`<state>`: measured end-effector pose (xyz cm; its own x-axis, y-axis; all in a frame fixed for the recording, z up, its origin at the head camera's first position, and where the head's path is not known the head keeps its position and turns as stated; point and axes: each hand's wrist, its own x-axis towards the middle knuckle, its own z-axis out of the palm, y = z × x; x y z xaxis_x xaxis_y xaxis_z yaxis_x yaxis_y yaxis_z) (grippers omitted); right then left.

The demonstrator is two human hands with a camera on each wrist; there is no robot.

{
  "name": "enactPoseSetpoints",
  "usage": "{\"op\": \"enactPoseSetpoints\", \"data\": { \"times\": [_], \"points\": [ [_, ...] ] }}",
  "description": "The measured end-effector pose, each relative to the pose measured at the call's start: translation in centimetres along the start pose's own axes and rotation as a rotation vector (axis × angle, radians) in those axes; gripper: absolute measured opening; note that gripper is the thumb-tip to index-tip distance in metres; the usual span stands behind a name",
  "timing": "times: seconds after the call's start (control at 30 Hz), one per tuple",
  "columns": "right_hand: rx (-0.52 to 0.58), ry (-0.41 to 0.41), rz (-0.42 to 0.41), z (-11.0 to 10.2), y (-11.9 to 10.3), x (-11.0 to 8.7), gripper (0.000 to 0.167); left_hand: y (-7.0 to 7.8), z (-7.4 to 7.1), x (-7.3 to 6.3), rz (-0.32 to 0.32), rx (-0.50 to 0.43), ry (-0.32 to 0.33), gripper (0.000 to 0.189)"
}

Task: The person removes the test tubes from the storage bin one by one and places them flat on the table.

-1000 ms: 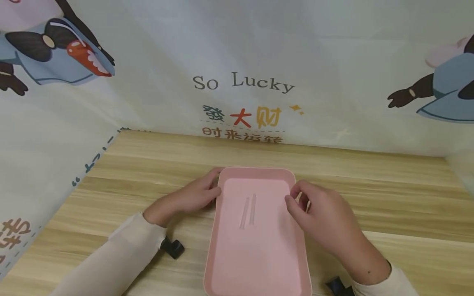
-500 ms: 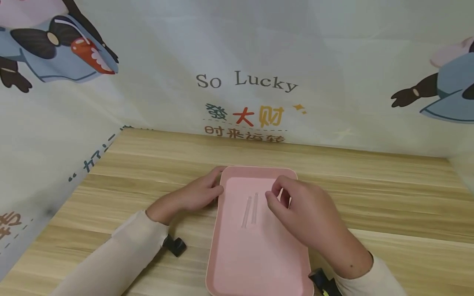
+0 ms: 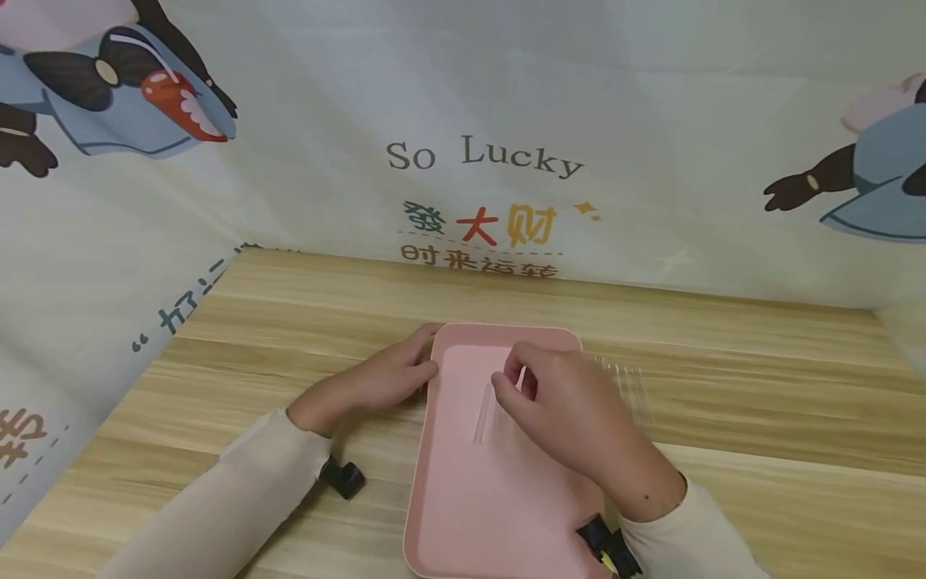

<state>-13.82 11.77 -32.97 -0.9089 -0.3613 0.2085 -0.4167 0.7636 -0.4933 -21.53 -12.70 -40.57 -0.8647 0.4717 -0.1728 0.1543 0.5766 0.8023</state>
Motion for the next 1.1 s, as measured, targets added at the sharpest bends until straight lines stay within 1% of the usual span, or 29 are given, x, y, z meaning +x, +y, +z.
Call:
{"op": "enactPoseSetpoints", "data": {
  "times": [0.27,0.6,0.73,0.93,1.1],
  "points": [
    [0.029,-0.057,0.010,1.5,0.7,0.7,0.017,0.1,-0.1,0.2,0.001,0.025,0.001,0.056],
    [0.004,-0.157,0.008,3.3,1.7,1.1,0.019,0.1,-0.1,0.1,0.000,0.038,0.013,0.057],
    [-0.017,-0.190,0.016,3.7,2.0,1.2,0.020,0.0,-0.1,0.1,0.002,0.034,0.014,0.058],
    [-0.016,-0.234,0.017,4.3,2.2,1.2,0.021,-0.1,-0.1,0.2,0.007,0.035,0.006,0.058],
    [-0.021,-0.247,0.030,4.6,2.3,1.2,0.023,-0.2,0.0,0.2,-0.003,0.037,0.006,0.058]
  ]
}}
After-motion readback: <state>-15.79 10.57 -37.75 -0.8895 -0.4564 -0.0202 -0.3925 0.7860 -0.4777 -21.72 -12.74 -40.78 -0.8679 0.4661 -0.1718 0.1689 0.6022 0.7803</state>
